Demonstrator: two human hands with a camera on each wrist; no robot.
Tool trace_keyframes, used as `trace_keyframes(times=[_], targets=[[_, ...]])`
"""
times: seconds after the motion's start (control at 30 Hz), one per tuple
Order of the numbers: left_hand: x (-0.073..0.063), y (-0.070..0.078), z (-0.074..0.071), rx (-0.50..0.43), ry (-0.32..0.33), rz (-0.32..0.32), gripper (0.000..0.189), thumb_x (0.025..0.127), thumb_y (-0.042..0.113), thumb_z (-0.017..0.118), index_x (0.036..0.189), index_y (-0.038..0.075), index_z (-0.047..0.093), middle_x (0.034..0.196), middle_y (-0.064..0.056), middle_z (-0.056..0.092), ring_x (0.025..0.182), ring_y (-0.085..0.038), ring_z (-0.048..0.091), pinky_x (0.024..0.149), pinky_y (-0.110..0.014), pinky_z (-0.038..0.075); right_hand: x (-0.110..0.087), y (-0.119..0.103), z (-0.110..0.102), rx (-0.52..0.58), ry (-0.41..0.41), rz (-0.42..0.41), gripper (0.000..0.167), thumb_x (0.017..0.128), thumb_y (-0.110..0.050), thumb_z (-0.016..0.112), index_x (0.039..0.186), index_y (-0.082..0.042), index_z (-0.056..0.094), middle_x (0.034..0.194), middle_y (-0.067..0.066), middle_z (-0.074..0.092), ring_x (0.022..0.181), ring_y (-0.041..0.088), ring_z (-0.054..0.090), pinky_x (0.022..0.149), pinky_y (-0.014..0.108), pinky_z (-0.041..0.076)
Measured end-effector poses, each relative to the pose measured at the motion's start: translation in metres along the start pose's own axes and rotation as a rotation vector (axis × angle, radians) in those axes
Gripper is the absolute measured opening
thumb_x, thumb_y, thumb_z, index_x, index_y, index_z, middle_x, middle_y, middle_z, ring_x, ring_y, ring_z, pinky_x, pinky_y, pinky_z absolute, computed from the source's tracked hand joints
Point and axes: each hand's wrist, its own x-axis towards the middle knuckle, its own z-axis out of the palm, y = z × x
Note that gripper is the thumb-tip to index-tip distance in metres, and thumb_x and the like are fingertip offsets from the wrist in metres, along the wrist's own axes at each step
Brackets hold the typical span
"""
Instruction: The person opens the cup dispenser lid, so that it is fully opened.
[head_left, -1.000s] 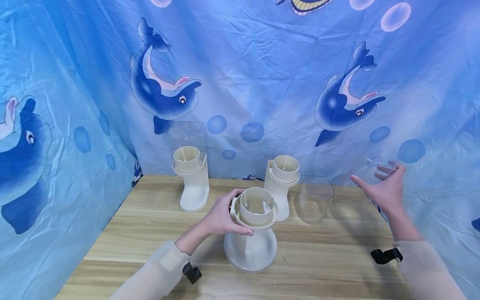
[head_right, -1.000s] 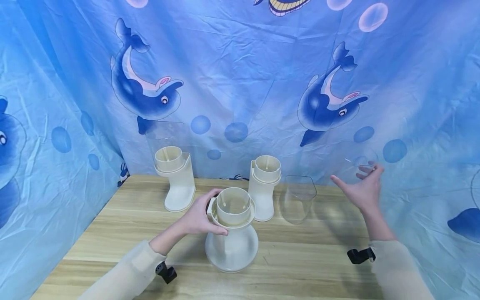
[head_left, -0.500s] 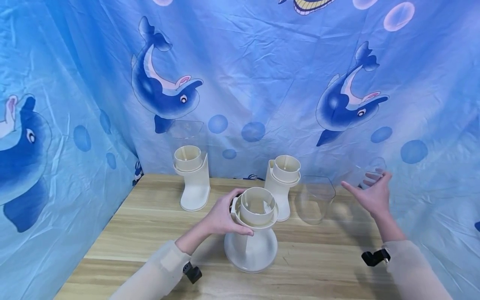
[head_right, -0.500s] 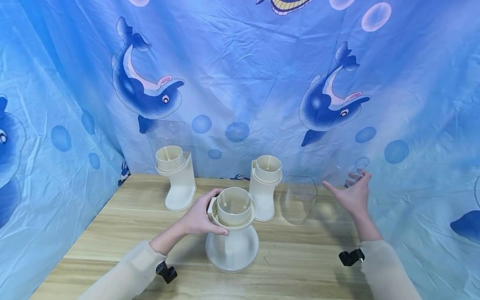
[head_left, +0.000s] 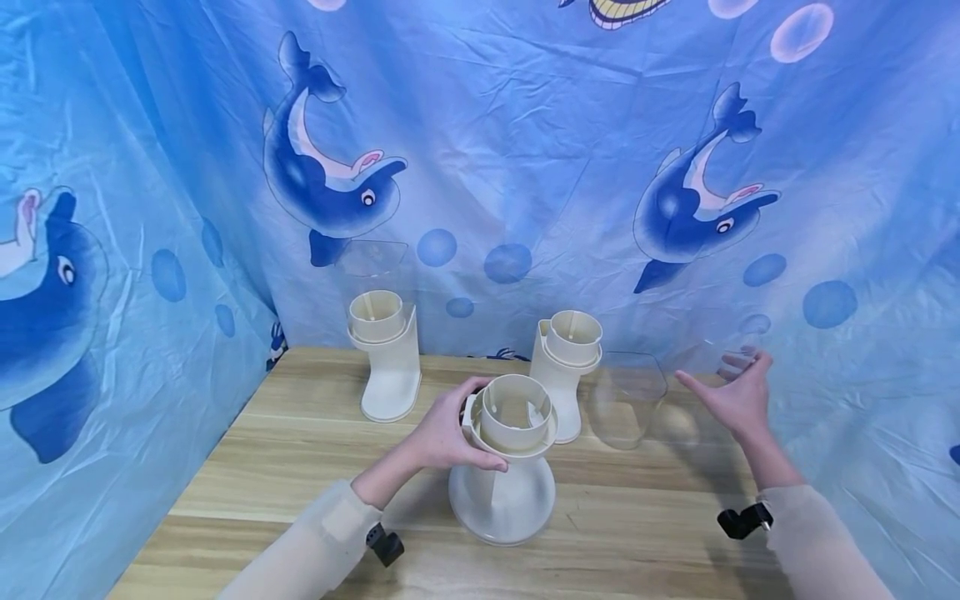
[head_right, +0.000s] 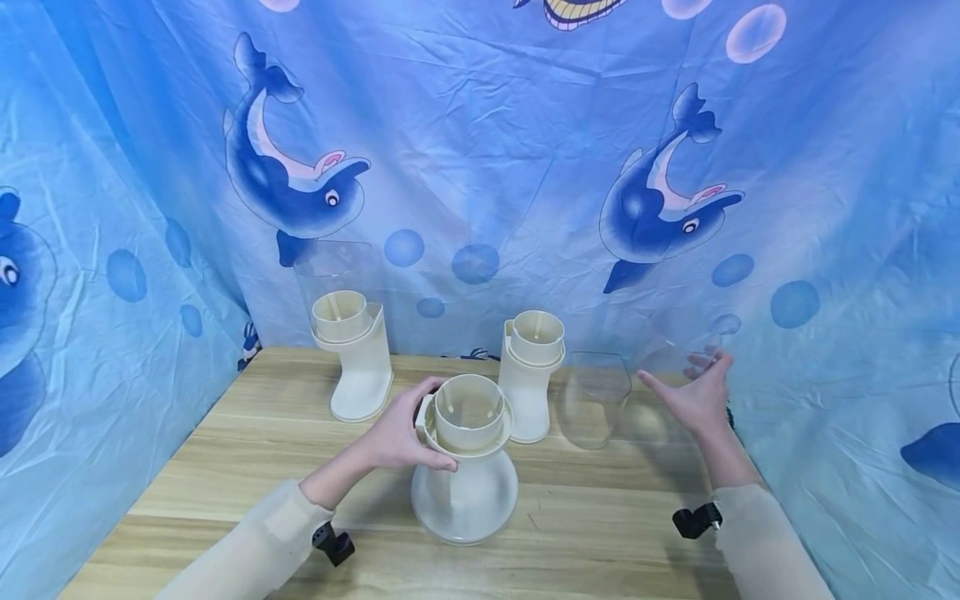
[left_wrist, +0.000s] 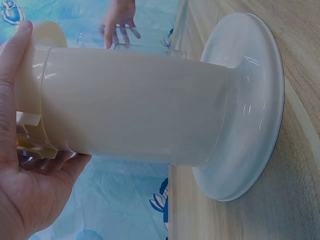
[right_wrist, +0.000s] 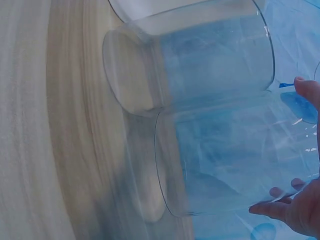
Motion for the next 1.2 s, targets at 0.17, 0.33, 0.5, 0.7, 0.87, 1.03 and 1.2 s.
trace_keyframes(times=[0.17,0.33,0.5,0.7,0.87,1.03,1.2], targets=[[0.0,0.0,0.001,0.009,0.01,0.004,0.105,0.059,0.024,0.105,0.149,0.012,0.053,0.139,-0.009,0.068,0.119,-0.023,0.069,0.102,-0.032,0.058,-0.002,0.003,0.007,-0.005,-0.004,-0.003,0.119,0.083,-0.05,0.09,0.16,-0.01,0.009,0.161,0.022,0.043,0.14,0.044,0.051,0.109,0.058,0.049],[-0.001,0.0,0.001,0.013,0.012,0.006,0.104,0.059,0.024,0.105,0.149,0.014,0.053,0.139,-0.005,0.069,0.12,-0.021,0.068,0.103,-0.032,0.058,-0.002,0.007,0.013,0.013,-0.024,0.021,0.12,0.082,-0.051,0.091,0.159,-0.011,0.008,0.161,0.022,0.042,0.141,0.045,0.05,0.111,0.06,0.048],[-0.001,-0.002,0.001,0.01,0.015,0.022,0.104,0.059,0.025,0.105,0.149,0.015,0.053,0.138,-0.006,0.069,0.12,-0.022,0.068,0.103,-0.032,0.058,-0.006,0.011,0.016,0.007,-0.03,0.035,0.122,0.082,-0.052,0.09,0.16,-0.011,0.006,0.164,0.023,0.04,0.144,0.048,0.048,0.113,0.065,0.046],[-0.001,-0.002,0.001,0.011,0.014,0.025,0.105,0.059,0.025,0.105,0.149,0.014,0.053,0.138,-0.008,0.069,0.12,-0.022,0.069,0.104,-0.033,0.058,-0.012,0.015,0.018,-0.034,-0.011,0.007,0.124,0.08,-0.053,0.091,0.162,-0.012,0.008,0.161,0.023,0.045,0.14,0.048,0.053,0.108,0.062,0.048],[-0.002,-0.003,0.002,0.013,0.019,0.03,0.106,0.059,0.025,0.105,0.15,0.012,0.052,0.138,-0.006,0.069,0.12,-0.021,0.068,0.104,-0.033,0.058,-0.015,0.019,0.021,-0.03,-0.014,-0.012,0.125,0.08,-0.05,0.092,0.162,-0.012,0.007,0.16,0.027,0.045,0.14,0.05,0.052,0.109,0.065,0.047],[-0.002,-0.005,0.002,0.013,0.026,0.039,0.107,0.058,0.025,0.105,0.15,0.013,0.052,0.138,-0.006,0.069,0.12,-0.021,0.068,0.105,-0.034,0.057,-0.01,0.012,0.013,-0.004,0.002,-0.034,0.126,0.08,-0.047,0.093,0.165,-0.021,0.003,0.164,0.027,0.039,0.143,0.049,0.047,0.115,0.065,0.044],[-0.001,-0.003,0.001,0.031,0.015,0.004,0.108,0.059,0.026,0.105,0.152,0.016,0.051,0.14,-0.003,0.067,0.123,-0.02,0.066,0.108,-0.036,0.055,0.006,-0.01,-0.019,0.026,0.029,-0.142,0.101,0.089,-0.039,0.086,0.167,-0.027,0.023,0.169,0.017,0.034,0.148,0.045,0.044,0.121,0.064,0.042]])
